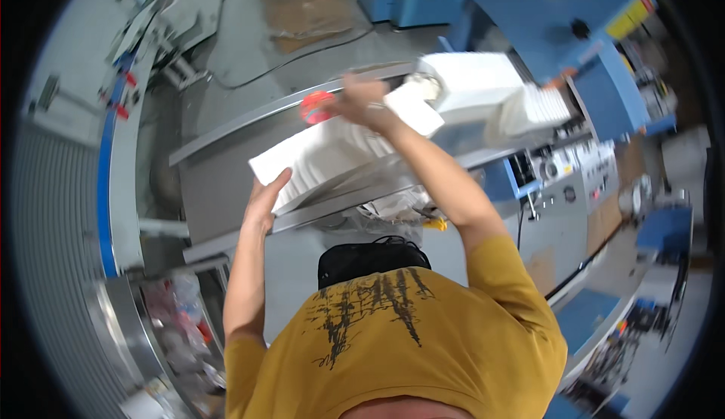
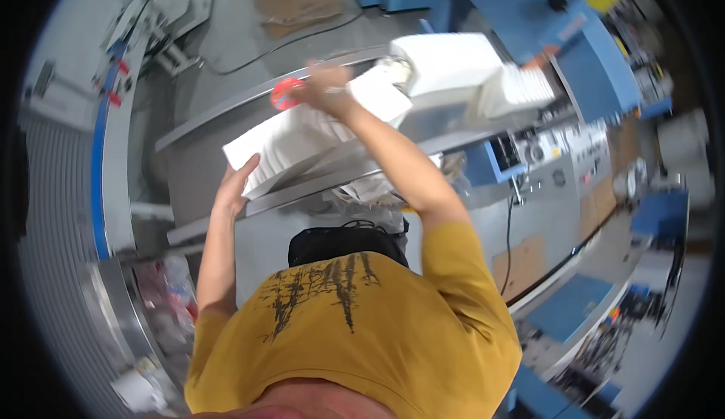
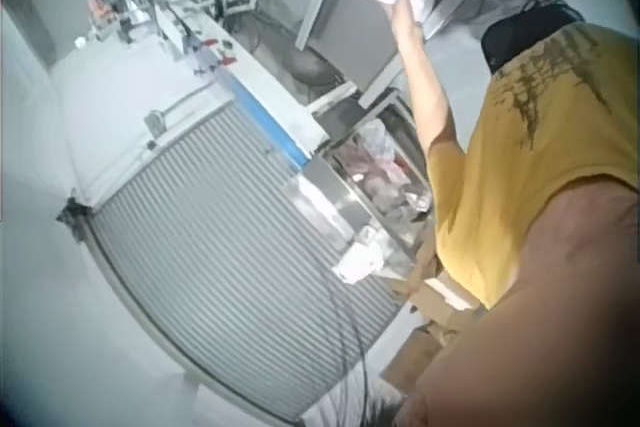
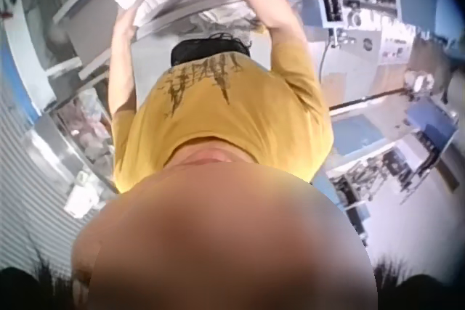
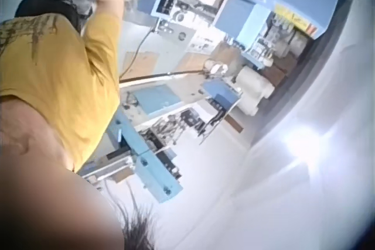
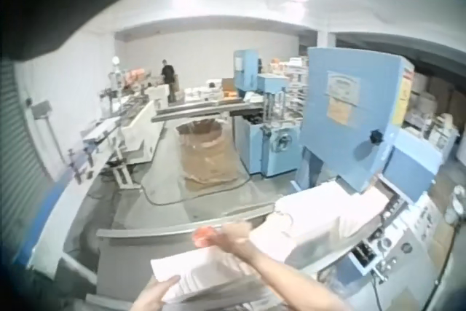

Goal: Transferring stacks of folded paper napkins from a production machine onto a moving conveyor belt.

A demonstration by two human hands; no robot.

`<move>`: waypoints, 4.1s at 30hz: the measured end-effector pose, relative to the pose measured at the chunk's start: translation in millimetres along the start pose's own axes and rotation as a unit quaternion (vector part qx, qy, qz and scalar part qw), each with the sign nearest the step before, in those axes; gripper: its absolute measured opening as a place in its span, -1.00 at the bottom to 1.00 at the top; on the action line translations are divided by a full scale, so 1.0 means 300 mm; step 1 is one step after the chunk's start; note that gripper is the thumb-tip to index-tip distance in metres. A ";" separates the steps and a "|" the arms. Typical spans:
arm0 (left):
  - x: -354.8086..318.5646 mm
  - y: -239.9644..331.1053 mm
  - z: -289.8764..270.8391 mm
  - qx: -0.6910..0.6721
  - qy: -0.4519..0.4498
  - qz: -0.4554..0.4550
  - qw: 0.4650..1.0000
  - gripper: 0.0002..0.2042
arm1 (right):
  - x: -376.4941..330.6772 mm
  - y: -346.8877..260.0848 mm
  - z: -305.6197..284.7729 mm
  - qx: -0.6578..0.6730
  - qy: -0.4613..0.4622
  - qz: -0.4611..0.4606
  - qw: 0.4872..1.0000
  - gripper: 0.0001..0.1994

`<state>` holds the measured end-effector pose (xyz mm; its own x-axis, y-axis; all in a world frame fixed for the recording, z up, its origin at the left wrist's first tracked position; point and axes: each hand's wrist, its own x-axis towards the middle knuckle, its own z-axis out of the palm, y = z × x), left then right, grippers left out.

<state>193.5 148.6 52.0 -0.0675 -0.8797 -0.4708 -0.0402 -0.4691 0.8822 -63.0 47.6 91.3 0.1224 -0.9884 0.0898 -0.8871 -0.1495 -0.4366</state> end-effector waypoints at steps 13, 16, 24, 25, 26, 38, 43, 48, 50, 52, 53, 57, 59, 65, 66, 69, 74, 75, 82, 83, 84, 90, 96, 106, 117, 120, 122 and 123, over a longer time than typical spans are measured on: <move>0.010 -0.021 0.006 -0.044 -0.022 0.018 0.999 -0.21 | -0.007 -0.153 -0.026 0.096 0.189 -0.005 0.977 -0.20; 0.006 -0.042 -0.018 -0.052 -0.013 0.023 0.998 -0.22 | -0.198 -0.047 -0.279 0.091 0.341 -0.048 0.934 -0.19; 0.003 -0.036 -0.046 -0.097 0.020 -0.012 0.995 -0.30 | -0.474 0.541 -0.465 -0.111 0.193 0.277 0.935 -0.23; -0.004 -0.022 -0.003 -0.074 0.070 -0.011 0.995 -0.41 | -0.466 0.610 -0.421 -0.118 0.171 0.286 0.935 -0.24; -0.003 -0.022 0.002 -0.073 0.070 -0.011 0.995 -0.41 | -0.453 0.650 -0.395 -0.122 0.148 0.290 0.937 -0.24; 0.007 -0.035 -0.038 -0.084 0.042 -0.019 0.995 -0.27 | -0.389 0.736 -0.288 -0.059 0.257 0.052 0.963 -0.73; -0.027 -0.006 -0.029 -0.084 0.018 -0.029 0.996 -0.42 | -0.248 0.658 -0.141 0.504 -0.125 0.221 0.826 -0.50; 0.001 -0.014 -0.040 -0.039 -0.006 -0.002 0.999 -0.14 | -0.183 0.647 0.006 0.519 -0.217 0.227 0.795 -0.23; 0.010 -0.006 -0.055 -0.010 -0.006 0.000 1.000 -0.13 | -0.177 0.602 -0.003 0.411 -0.229 0.228 0.853 -0.12; 0.000 0.012 -0.073 -0.017 -0.011 -0.011 1.000 -0.14 | -0.127 0.693 0.121 0.359 -0.186 0.238 0.883 -0.05; -0.013 0.020 -0.092 -0.021 -0.012 -0.023 0.999 -0.15 | -0.151 0.568 0.004 0.331 -0.225 0.288 0.870 0.04; -0.038 0.071 -0.113 -0.033 -0.004 -0.104 0.994 -0.15 | -0.195 0.385 -0.047 0.370 -0.256 0.201 0.870 0.14; -0.011 0.044 -0.130 -0.020 -0.043 -0.072 0.996 -0.22 | -0.204 0.342 -0.025 0.400 -0.279 0.115 0.865 0.13; -0.008 0.053 -0.262 -0.049 -0.100 -0.114 0.987 -0.29 | -0.250 0.260 0.005 0.467 -0.223 0.167 0.839 -0.29; -0.009 0.049 -0.268 -0.021 -0.093 -0.127 0.987 -0.31 | -0.250 0.259 0.032 0.435 -0.205 0.155 0.863 -0.26; -0.045 0.087 -0.168 0.149 -0.008 -0.133 0.980 -0.37 | -0.257 0.168 0.109 0.420 -0.189 0.142 0.876 0.03; -0.046 0.034 -0.164 0.019 -0.107 0.006 0.994 -0.38 | -0.313 0.103 0.114 0.473 -0.146 0.155 0.855 0.00; -0.053 0.021 -0.154 0.014 -0.099 0.011 0.995 -0.38 | -0.324 0.119 0.126 0.476 -0.117 0.143 0.860 -0.14; -0.211 0.038 -0.172 0.030 0.029 0.242 0.969 -0.34 | -0.388 -0.030 0.006 0.416 -0.041 0.007 0.908 -0.49; -0.262 0.033 -0.188 0.029 0.051 0.244 0.968 -0.34 | -0.409 -0.071 -0.012 0.382 -0.026 -0.002 0.924 -0.51; -0.316 0.023 -0.212 0.024 0.069 0.265 0.962 -0.34 | -0.420 -0.096 -0.011 0.372 -0.037 -0.012 0.927 -0.51; -0.664 -0.111 -0.436 0.007 0.188 0.307 0.933 -0.35 | -0.460 -0.378 0.048 0.390 -0.100 -0.058 0.913 -0.52; -1.011 -0.317 -0.741 0.030 0.364 0.286 0.886 -0.24 | -0.476 -0.866 0.276 0.461 -0.201 -0.246 0.829 -0.48; -1.402 -0.584 -1.473 -0.195 0.428 0.196 0.860 -0.39 | -0.550 -1.854 0.791 0.378 -0.407 -0.274 0.785 -0.58; -1.516 -0.841 -2.077 -0.303 0.420 0.021 0.855 -0.16 | -0.373 -2.605 1.235 0.335 -0.585 -0.274 0.686 -0.25; -1.579 -0.730 -2.091 -0.182 0.371 -0.140 0.900 -0.05 | -0.352 -2.860 1.250 0.176 -0.678 -0.119 0.704 -0.20; -1.596 -0.719 -2.095 -0.169 0.378 -0.160 0.896 -0.05 | -0.312 -2.913 1.384 0.201 -0.563 -0.429 0.677 -0.06; -1.596 -0.657 -2.087 -0.135 0.377 -0.209 0.892 -0.09 | -0.285 -2.986 1.437 0.136 -0.533 -0.505 0.665 -0.05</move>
<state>857.8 613.1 105.7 0.5917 -0.3788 -0.7116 0.3435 -0.6801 0.6476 913.1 254.6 88.9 0.9691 0.1857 -0.1624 -0.0165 -0.6077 -0.7940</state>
